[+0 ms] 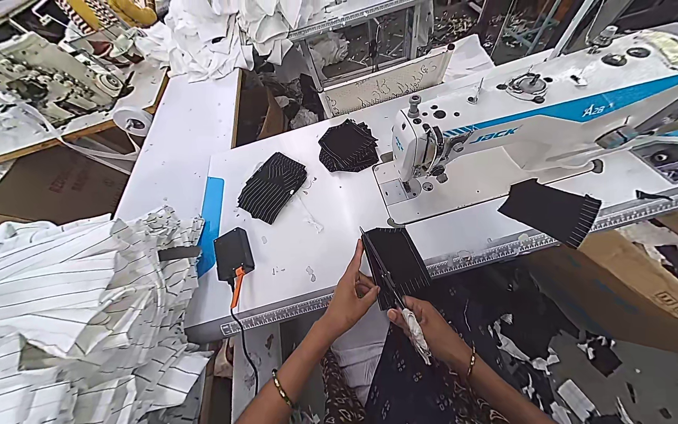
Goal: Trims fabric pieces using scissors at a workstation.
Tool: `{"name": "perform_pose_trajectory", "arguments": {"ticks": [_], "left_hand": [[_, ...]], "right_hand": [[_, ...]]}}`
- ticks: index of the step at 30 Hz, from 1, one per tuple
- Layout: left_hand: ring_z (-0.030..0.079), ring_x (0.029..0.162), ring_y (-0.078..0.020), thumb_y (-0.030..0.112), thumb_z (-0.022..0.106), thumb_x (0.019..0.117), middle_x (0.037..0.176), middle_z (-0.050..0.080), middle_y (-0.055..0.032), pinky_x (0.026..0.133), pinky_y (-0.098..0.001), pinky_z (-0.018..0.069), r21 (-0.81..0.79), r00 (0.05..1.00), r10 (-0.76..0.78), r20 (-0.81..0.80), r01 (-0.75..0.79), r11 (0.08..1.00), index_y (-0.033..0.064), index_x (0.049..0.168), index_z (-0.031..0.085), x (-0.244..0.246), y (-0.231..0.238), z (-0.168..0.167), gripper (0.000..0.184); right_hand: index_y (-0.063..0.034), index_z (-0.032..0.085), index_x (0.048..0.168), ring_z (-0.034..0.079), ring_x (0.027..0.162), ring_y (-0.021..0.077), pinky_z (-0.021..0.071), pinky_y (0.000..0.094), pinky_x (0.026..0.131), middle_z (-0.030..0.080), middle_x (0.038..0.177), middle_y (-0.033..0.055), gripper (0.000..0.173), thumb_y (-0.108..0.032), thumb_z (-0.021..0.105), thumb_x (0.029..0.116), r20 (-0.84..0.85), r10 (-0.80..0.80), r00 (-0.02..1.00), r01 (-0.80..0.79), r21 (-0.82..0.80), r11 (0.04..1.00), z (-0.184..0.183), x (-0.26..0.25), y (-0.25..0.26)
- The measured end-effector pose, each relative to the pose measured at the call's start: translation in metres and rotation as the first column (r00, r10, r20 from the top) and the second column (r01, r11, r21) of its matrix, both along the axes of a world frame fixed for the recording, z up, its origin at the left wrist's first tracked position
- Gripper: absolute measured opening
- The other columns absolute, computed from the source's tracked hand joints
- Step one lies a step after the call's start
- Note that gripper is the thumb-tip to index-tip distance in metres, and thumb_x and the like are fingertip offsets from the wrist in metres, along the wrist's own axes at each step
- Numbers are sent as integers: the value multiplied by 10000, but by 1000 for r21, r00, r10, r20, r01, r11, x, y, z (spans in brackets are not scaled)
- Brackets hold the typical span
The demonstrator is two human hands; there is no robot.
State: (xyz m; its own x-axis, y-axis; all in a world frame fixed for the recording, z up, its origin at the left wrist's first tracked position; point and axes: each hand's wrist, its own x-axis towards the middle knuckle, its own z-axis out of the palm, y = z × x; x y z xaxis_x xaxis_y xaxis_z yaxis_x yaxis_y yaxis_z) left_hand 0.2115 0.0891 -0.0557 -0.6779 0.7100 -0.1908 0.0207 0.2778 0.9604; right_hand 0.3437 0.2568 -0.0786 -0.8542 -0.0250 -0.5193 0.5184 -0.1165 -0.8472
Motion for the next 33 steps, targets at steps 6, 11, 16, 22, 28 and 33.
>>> {"name": "perform_pose_trajectory", "arguments": {"ticks": [6, 11, 16, 22, 28, 33], "left_hand": [[651, 754, 24, -31, 665, 887, 1684, 179, -178, 712, -198, 571, 5, 999, 5, -31, -5, 1000, 22, 1626, 127, 1, -5, 2, 916], [691, 879, -173, -1, 660, 879, 1580, 393, -205, 765, -333, 585, -224, 995, -78, 56, 89, 970, 58, 1538, 439, 3, -13, 19, 698], [697, 903, -221, -47, 626, 864, 1592, 426, -162, 756, -373, 572, -332, 943, -91, -321, -22, 943, 48, 1510, 493, -8, -12, 56, 666], [667, 758, -124, -54, 631, 844, 1570, 438, -202, 643, -296, 553, -10, 788, 123, -603, -162, 987, 3, 1481, 513, -87, 25, 88, 650], [631, 643, -50, -57, 615, 884, 910, 710, -43, 703, -253, 572, 374, 923, 367, -114, -302, 877, -44, 1548, 324, -221, 78, 80, 724], [668, 1051, -221, -125, 564, 889, 1566, 401, -234, 865, -348, 567, 199, 911, 406, 80, -413, 889, 18, 1583, 303, -293, 90, 1, 755]], "right_hand": [[-131, 551, 821, 491, 468, 31, 433, 205, 484, 509, 572, -68, 324, -366, 734, 947, -15, -50, 999, 50, 17, 999, -3, -1, 0], [-113, 605, 863, 487, 504, 1, 415, 197, 506, 511, 593, -87, 368, -454, 738, 901, -244, -152, 958, 227, 318, 921, 2, -15, 14], [-50, 632, 817, 460, 464, -14, 379, 179, 448, 526, 549, -41, 408, -446, 715, 865, -627, -50, 777, 472, 529, 705, -7, -45, 42], [-31, 612, 766, 446, 442, -16, 359, 161, 428, 517, 521, -6, 406, -405, 751, 839, -766, -2, 643, 583, 488, 650, -29, -69, 54], [42, 613, 746, 558, 458, 130, 442, 296, 440, 585, 546, 108, 434, -348, 785, 829, -730, -9, 683, 593, 547, 591, -24, -63, 54], [43, 613, 707, 608, 464, 188, 481, 349, 442, 619, 560, 135, 453, -368, 757, 831, -720, 28, 694, 615, 612, 497, -30, -64, 52]]}}
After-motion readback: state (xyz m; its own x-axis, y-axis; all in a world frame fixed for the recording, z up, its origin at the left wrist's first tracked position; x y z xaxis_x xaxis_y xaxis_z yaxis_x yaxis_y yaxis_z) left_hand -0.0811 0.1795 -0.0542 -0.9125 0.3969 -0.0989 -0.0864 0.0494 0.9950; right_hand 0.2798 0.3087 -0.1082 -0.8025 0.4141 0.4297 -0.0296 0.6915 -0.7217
